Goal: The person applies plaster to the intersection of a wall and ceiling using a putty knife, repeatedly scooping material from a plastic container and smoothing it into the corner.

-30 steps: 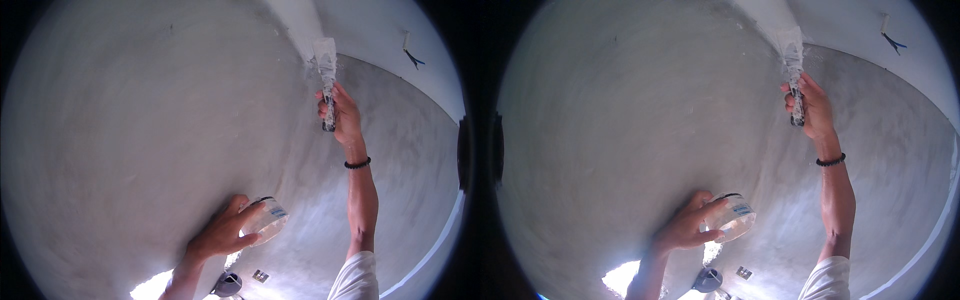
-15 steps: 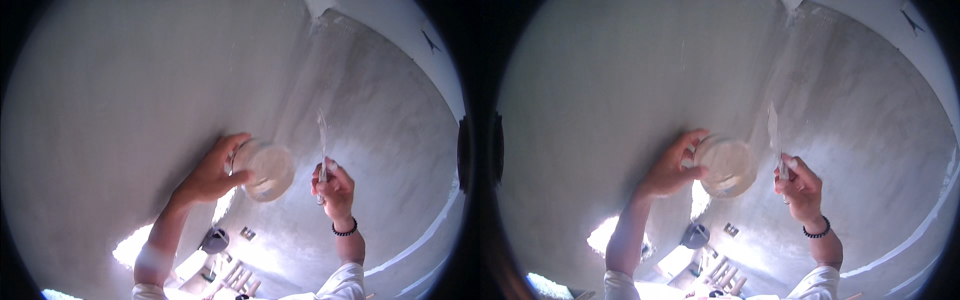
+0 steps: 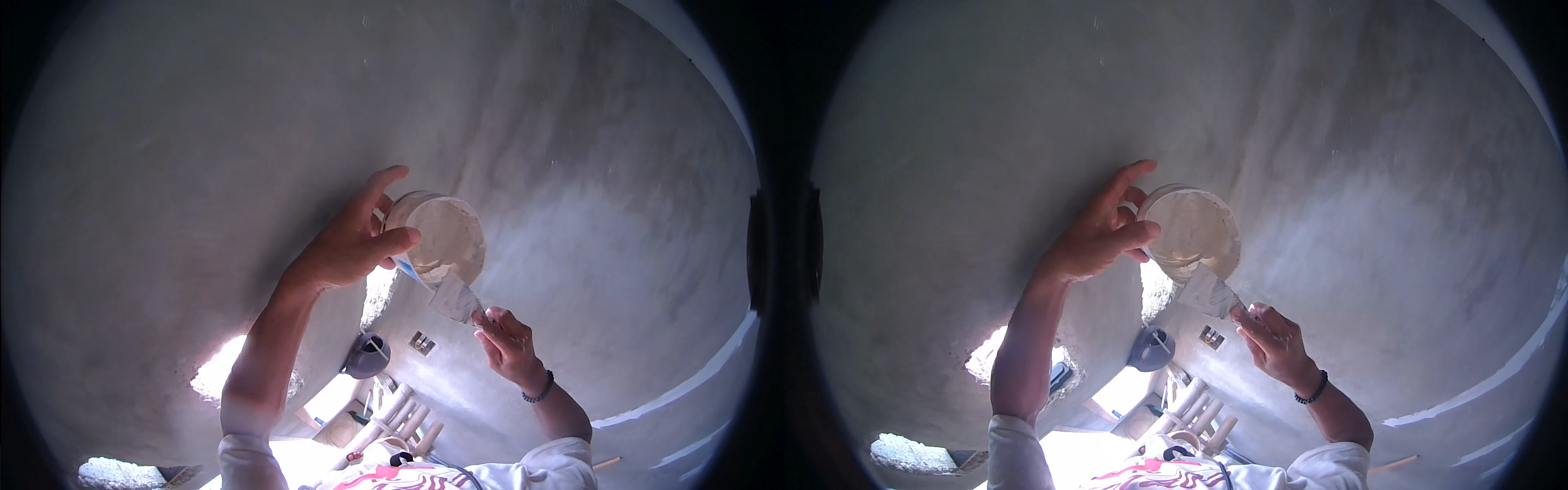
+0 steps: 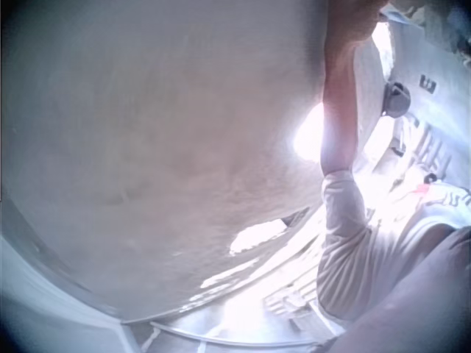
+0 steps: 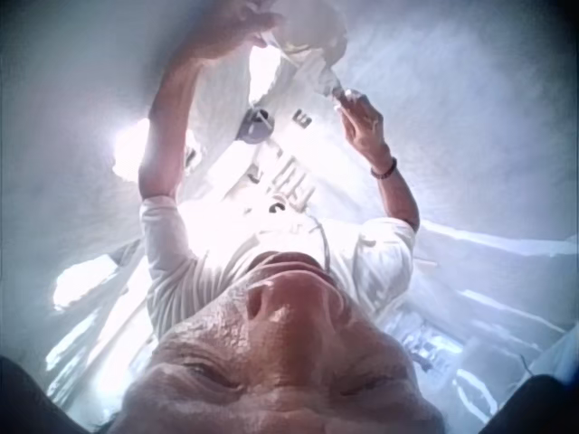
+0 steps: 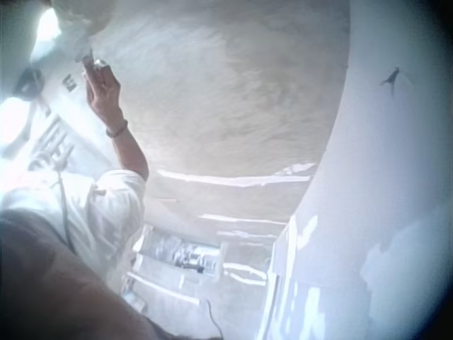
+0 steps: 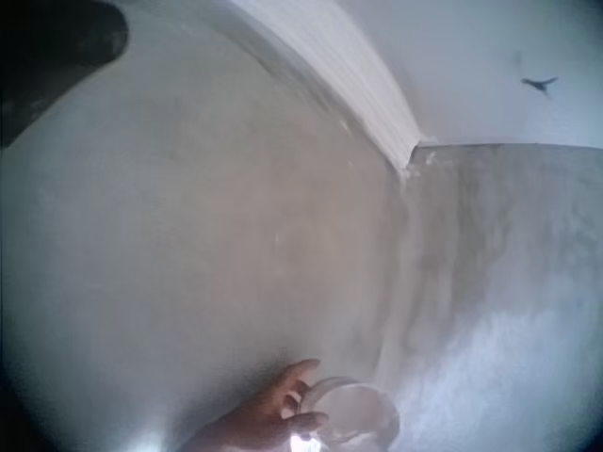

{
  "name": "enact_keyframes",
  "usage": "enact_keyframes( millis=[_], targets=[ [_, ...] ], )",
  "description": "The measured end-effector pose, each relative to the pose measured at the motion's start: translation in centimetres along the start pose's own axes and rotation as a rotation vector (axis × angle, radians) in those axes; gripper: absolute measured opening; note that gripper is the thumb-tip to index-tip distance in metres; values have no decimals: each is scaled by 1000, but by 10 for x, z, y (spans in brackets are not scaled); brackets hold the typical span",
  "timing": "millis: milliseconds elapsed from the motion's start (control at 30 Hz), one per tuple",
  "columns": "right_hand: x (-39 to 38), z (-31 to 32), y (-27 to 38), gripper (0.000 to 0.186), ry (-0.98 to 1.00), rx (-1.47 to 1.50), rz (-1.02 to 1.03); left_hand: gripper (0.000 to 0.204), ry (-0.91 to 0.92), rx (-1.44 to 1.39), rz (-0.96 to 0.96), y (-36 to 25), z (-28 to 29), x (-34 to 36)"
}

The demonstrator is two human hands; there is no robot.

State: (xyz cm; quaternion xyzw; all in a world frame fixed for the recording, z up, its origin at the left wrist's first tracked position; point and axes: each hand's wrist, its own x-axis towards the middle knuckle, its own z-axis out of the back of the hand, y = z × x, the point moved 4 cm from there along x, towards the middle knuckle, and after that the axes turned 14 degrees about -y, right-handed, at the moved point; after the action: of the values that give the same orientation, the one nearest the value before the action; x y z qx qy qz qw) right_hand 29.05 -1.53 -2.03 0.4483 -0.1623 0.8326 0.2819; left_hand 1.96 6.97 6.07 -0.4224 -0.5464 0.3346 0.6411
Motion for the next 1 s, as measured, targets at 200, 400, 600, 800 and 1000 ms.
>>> enact_keyframes(
  millis=[200,400,600,800,1000],
  targets=[
    [-4,3,-6,51,102,26,53,83,21,42,-32,0,0,4],
    [-17,11,2,48,286,2,136,83,39,55,-53,-4,-4,3],
    [-29,7,5,27,-103,831,-710,86,22,172,-171,10,2,4],
    [-32,-67,2,30,-97,1316,-1089,87,29,8,-121,10,3,4],
    [-71,-49,-1,20,101,1075,-1147,83,43,33,-186,9,0,1]
  ],
)
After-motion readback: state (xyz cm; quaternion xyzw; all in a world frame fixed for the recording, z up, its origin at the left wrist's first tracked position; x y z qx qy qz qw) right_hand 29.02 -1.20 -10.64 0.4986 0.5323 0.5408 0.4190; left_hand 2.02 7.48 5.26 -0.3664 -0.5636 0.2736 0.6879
